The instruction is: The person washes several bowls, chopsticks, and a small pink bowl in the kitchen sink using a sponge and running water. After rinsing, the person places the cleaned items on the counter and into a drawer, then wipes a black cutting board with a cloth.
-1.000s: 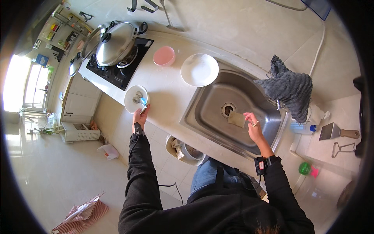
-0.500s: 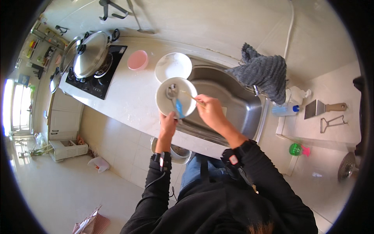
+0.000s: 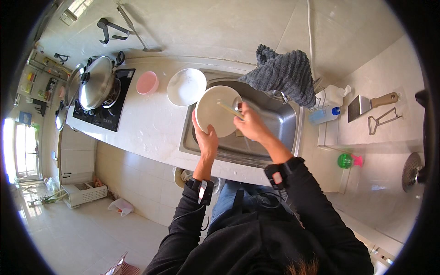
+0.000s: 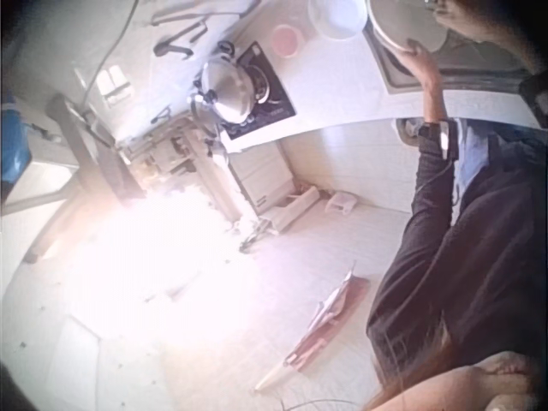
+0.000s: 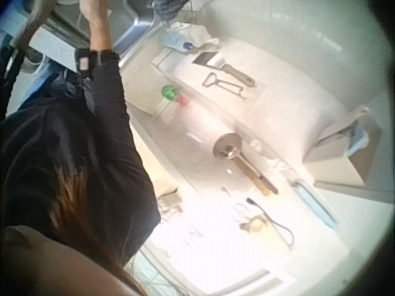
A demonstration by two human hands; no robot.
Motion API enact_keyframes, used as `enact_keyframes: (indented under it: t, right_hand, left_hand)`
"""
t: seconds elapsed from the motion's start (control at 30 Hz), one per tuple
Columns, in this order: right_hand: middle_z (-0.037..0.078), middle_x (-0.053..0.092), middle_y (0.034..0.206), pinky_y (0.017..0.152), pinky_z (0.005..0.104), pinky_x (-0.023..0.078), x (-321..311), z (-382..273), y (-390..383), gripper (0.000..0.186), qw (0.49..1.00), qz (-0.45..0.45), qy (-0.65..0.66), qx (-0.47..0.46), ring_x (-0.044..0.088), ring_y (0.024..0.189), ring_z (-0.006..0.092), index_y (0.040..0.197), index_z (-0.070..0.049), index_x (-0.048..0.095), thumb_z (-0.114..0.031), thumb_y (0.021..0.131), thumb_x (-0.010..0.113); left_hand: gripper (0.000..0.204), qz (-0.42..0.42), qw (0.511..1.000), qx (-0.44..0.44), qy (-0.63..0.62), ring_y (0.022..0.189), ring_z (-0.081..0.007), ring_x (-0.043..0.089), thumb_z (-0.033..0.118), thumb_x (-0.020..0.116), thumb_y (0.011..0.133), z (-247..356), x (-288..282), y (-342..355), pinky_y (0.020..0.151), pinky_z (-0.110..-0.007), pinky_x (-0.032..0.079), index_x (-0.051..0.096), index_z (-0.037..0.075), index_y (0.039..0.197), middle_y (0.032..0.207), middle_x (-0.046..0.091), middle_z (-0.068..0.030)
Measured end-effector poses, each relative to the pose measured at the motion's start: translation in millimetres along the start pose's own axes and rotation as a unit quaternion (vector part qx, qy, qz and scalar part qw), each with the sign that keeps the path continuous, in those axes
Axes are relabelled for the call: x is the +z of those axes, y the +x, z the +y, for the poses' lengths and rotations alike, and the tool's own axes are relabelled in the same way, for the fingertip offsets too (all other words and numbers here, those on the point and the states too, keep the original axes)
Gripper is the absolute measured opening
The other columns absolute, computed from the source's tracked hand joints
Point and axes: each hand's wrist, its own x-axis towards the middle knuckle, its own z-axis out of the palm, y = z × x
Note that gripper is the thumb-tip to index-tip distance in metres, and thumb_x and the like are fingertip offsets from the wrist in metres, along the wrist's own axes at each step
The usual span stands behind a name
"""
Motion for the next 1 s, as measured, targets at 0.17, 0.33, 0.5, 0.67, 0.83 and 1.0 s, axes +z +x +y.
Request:
enact_keyframes:
  t: [0.17,0.33,0.5,0.67,0.83,1.0]
  right_hand:
    - [0.004,0.056,0.068,0.049,0.03,0.048,-41,16,-26,0.025,0.949,-0.06,0.292,0.1,0.06,0.057,0.0133,0.112,0.002,0.045,-0.01,0.091,0.053]
    - [0.008,0.057,0.074,0.05,0.0311,0.048,-40,29,-18,0.035,0.961,-0.053,0.202,0.181,0.063,0.063,0.0195,0.119,0.001,0.044,-0.01,0.089,0.058]
    - [0.018,0.064,0.102,0.08,0.0378,0.049,-24,17,2,0.047,0.999,-0.001,0.036,0.014,0.063,0.095,0.0337,0.127,-0.001,0.044,-0.013,0.086,0.063]
    - [0.022,0.063,0.108,0.083,0.0386,0.047,-37,-5,13,0.044,0.99,0.006,0.074,-0.12,0.062,0.103,0.0361,0.124,-0.002,0.047,-0.013,0.085,0.062]
    - [0.021,0.064,0.102,0.08,0.038,0.048,-47,-22,17,0.033,0.98,-0.05,0.1,-0.162,0.062,0.098,0.0371,0.116,-0.003,0.048,-0.011,0.086,0.06]
    - [0.022,0.064,0.098,0.078,0.0394,0.049,-60,-42,25,0.033,0.977,-0.061,0.095,-0.183,0.062,0.096,0.0392,0.116,-0.003,0.047,-0.008,0.086,0.059]
  left_hand:
    - [0.07,-0.032,0.991,0.076,0.109,0.13,-0.0411,0.04,-0.012,0.037,0.08,32,-26,13,0.107,-0.04,0.032,0.021,0.004,0.146,0.139,0.041,-0.0276]
    - [0.073,-0.077,0.955,0.22,0.185,0.134,-0.0397,0.035,-0.013,0.038,0.077,64,-39,17,0.111,-0.041,0.029,0.022,0.002,0.147,0.144,0.035,-0.0258]
    - [0.077,-0.107,0.92,0.294,0.237,0.123,-0.0408,0.047,-0.02,0.046,0.071,89,-46,11,0.096,-0.04,0.048,0.03,0.002,0.143,0.14,0.038,-0.0254]
    - [0.069,-0.128,0.882,0.337,0.303,0.123,-0.0383,0.048,-0.009,0.058,0.08,107,-55,7,0.097,-0.039,0.047,0.031,0.002,0.142,0.139,0.04,-0.0237]
    - [0.063,-0.136,0.858,0.387,0.31,0.112,-0.0386,0.055,-0.004,0.06,0.084,128,-57,3,0.087,-0.041,0.052,0.034,0.006,0.141,0.138,0.041,-0.0216]
    - [0.062,-0.106,0.854,0.422,0.286,0.11,-0.0384,0.056,-0.005,0.059,0.085,139,-57,6,0.084,-0.041,0.055,0.034,0.008,0.141,0.137,0.04,-0.0203]
